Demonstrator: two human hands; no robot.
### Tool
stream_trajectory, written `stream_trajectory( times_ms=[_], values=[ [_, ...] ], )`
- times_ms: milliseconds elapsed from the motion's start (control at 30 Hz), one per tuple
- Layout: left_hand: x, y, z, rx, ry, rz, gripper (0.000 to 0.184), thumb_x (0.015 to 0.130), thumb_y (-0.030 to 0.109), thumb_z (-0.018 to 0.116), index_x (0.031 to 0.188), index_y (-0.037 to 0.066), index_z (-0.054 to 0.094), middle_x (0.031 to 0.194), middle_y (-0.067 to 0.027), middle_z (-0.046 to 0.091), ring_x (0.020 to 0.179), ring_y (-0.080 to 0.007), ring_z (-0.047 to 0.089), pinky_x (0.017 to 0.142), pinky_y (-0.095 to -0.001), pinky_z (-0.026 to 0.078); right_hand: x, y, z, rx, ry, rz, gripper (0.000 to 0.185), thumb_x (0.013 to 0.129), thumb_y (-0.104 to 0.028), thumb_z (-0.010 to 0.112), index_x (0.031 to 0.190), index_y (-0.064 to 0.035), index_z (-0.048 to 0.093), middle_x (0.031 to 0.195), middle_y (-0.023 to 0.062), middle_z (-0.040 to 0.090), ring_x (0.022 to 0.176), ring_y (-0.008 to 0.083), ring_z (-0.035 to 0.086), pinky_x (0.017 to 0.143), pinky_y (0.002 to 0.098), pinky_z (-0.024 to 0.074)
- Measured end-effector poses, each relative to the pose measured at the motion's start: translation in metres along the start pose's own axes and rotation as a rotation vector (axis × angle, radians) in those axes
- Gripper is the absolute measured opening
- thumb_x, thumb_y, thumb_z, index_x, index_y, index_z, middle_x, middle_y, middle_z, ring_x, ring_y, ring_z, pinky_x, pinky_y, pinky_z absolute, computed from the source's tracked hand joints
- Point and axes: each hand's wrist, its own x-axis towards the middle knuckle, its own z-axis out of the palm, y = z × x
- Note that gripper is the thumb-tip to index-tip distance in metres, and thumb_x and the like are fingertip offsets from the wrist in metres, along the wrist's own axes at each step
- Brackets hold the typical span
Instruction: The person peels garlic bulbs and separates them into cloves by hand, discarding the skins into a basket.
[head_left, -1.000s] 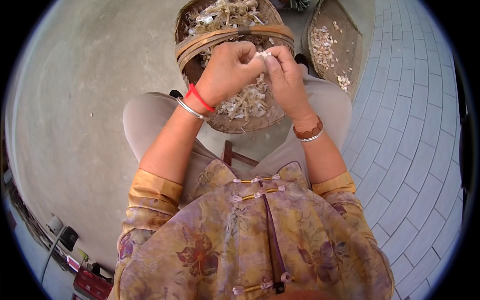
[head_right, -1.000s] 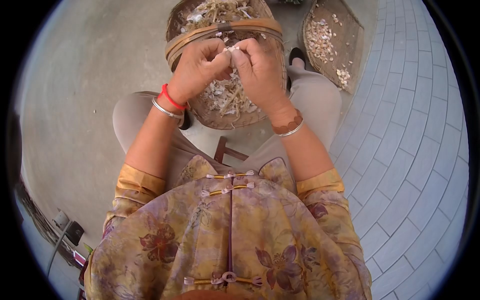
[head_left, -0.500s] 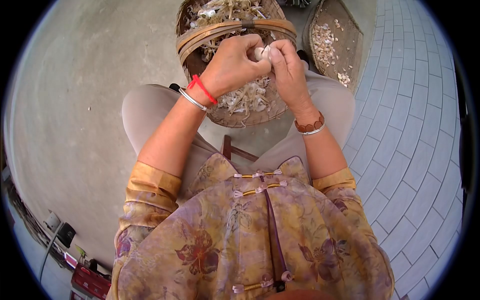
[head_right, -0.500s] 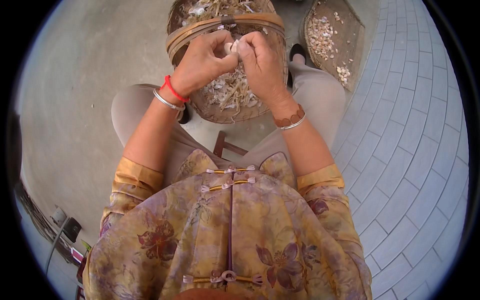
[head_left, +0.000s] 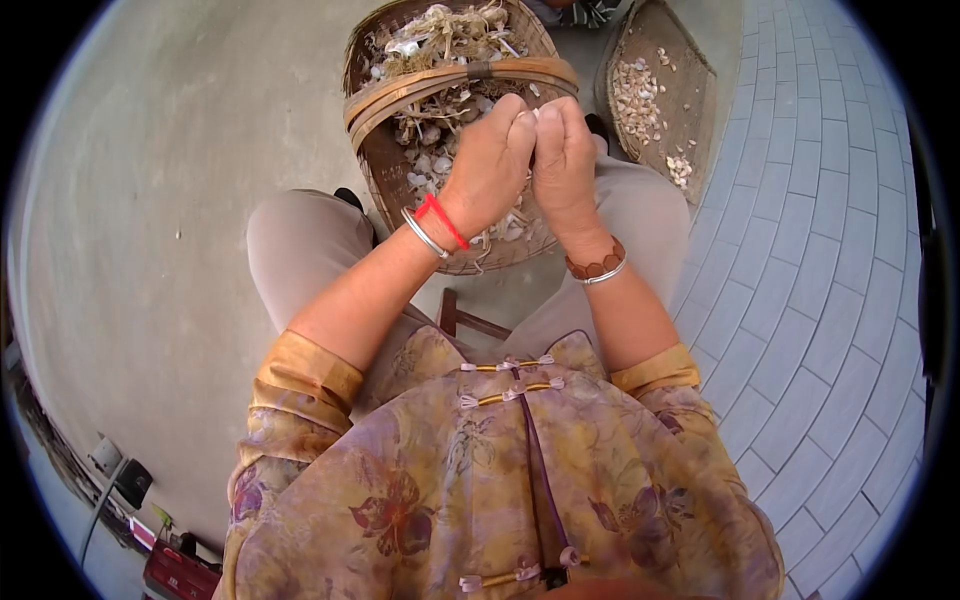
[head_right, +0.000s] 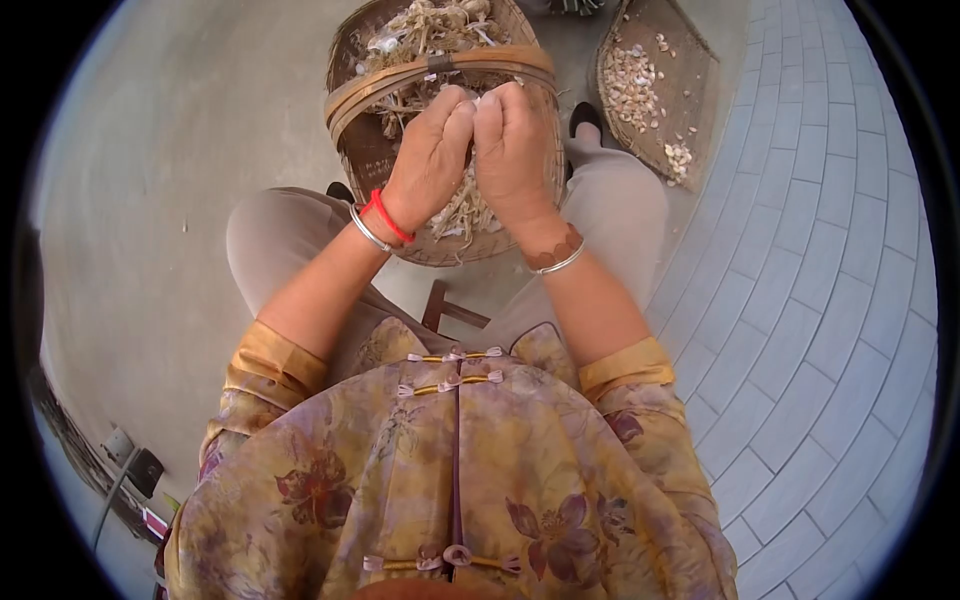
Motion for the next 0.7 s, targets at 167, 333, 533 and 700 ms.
stream_trajectory(
  times_ms=[167,333,533,700],
  values=[
    [0.010,-0.023,0.004,0.237,0.079,0.242,0.020,0.098,0.016,0.042,0.090,-0.001,0.049,0.073,-0.0126,0.044,0.067,-0.0202,0.047,0.063,-0.0342,0.043,0.004,0.001,-0.001,-0.045,0.012,-0.056,0.023,0.094,-0.020,0.047,0.084,0.0004,0.053,0.079,0.0175,0.054,0.075,0.0320,0.052,0.070,0.0410,0.0425],
    [0.010,-0.018,0.004,0.065,0.133,0.154,0.023,0.099,0.019,0.041,0.086,0.002,0.049,0.064,-0.0083,0.040,0.058,-0.0173,0.045,0.055,-0.0343,0.039,0.007,-0.003,-0.002,0.073,0.011,-0.030,0.023,0.094,-0.020,0.048,0.083,0.0004,0.051,0.076,0.0130,0.052,0.070,0.0255,0.051,0.067,0.0378,0.0425],
    [0.013,0.014,-0.011,-0.843,-0.192,-0.444,0.038,0.103,0.033,0.032,0.085,0.007,0.053,0.063,0.0015,0.042,0.050,-0.0097,0.037,0.048,-0.0235,0.030,0.014,-0.019,-0.023,0.797,-0.192,0.449,0.025,0.100,-0.024,0.039,0.086,-0.0059,0.049,0.077,0.0032,0.050,0.061,0.0087,0.042,0.053,0.0226,0.0366],
    [0.013,0.005,-0.011,-0.846,-0.156,-0.439,0.035,0.101,0.032,0.037,0.088,0.005,0.055,0.066,-0.0017,0.051,0.054,-0.0114,0.046,0.050,-0.0240,0.035,0.015,-0.015,-0.025,0.980,-0.235,0.501,0.026,0.102,-0.028,0.039,0.086,-0.0086,0.048,0.079,0.0028,0.049,0.058,0.0058,0.037,0.052,0.0207,0.0320]
  ],
)
